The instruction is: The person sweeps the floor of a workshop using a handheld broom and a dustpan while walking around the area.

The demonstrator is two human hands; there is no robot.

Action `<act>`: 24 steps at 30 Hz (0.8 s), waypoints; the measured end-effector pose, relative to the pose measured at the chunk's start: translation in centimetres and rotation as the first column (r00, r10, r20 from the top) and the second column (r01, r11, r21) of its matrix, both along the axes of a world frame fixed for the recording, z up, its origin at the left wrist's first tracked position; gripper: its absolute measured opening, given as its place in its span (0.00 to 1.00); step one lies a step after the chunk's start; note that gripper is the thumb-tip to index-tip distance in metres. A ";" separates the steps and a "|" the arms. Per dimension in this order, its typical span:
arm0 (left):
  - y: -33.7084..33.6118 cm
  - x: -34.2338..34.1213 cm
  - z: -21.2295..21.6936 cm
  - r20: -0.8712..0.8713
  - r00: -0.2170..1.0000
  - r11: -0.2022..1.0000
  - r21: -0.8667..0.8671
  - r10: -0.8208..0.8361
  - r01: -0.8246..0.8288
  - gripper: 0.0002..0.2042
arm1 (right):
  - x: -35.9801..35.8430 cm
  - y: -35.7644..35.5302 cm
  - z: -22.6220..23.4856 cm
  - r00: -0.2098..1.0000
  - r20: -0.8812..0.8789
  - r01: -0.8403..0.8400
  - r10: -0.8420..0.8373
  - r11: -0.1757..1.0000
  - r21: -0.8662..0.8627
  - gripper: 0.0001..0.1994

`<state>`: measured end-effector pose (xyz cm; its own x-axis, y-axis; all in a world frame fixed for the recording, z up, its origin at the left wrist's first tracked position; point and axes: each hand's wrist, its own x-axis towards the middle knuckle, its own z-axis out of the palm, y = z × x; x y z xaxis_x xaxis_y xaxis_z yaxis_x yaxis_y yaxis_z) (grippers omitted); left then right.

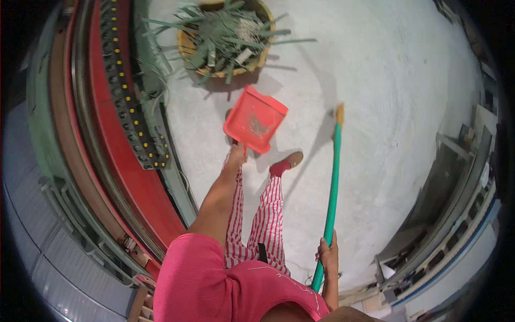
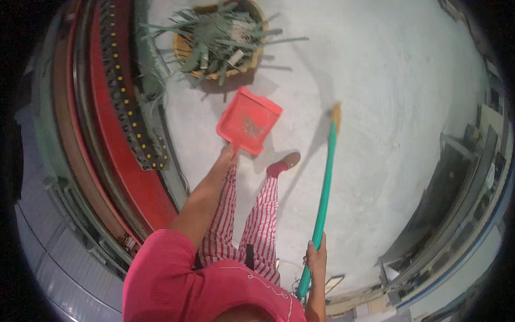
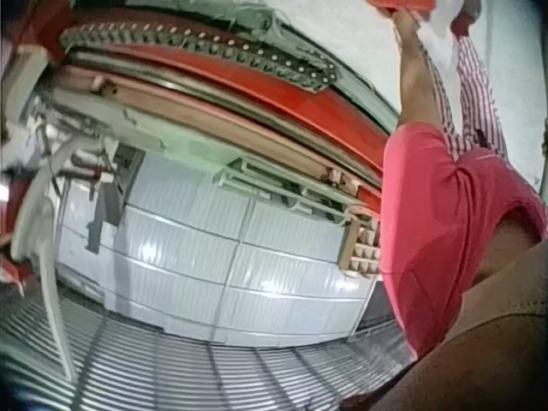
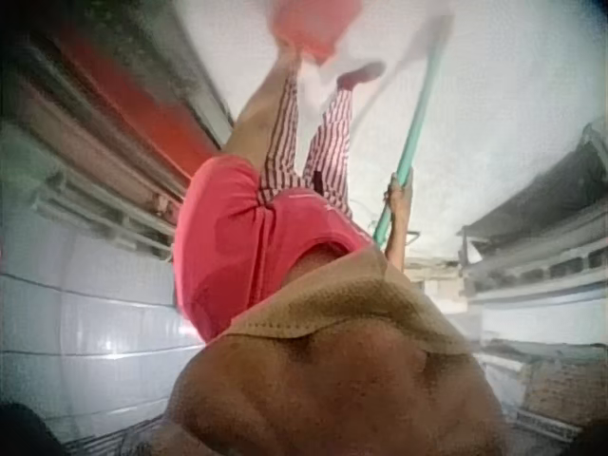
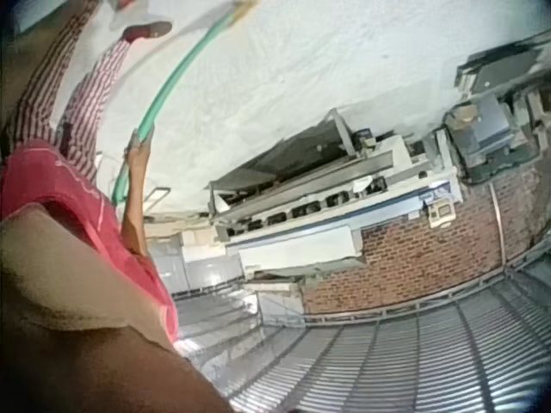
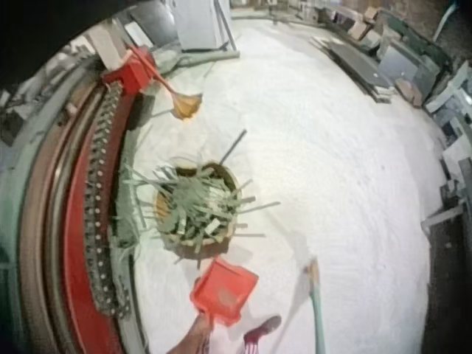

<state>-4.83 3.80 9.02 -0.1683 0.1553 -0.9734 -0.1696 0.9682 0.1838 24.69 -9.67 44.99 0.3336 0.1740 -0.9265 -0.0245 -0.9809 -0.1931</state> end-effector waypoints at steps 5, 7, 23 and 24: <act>0.9 -0.5 10.2 0.260 0.956 0.991 -0.017 0.136 -0.136 0.13 | -0.5 -2.2 6.0 0.995 -0.019 0.103 -0.102 0.992 0.074 0.17; 3.2 -1.4 15.3 0.361 0.914 0.981 -0.010 0.186 -0.196 0.12 | -1.2 -2.4 7.9 0.985 -0.029 0.170 -0.167 0.981 0.097 0.20; 26.9 -10.2 24.7 -0.752 0.658 0.668 0.474 -0.032 0.574 0.24 | -13.5 14.5 17.8 0.965 0.115 -0.262 0.236 0.896 0.359 0.28; 27.5 -10.3 25.7 -0.774 0.628 0.716 0.395 -0.079 0.576 0.24 | -13.8 15.4 18.1 0.948 0.121 -0.320 0.296 0.879 0.354 0.27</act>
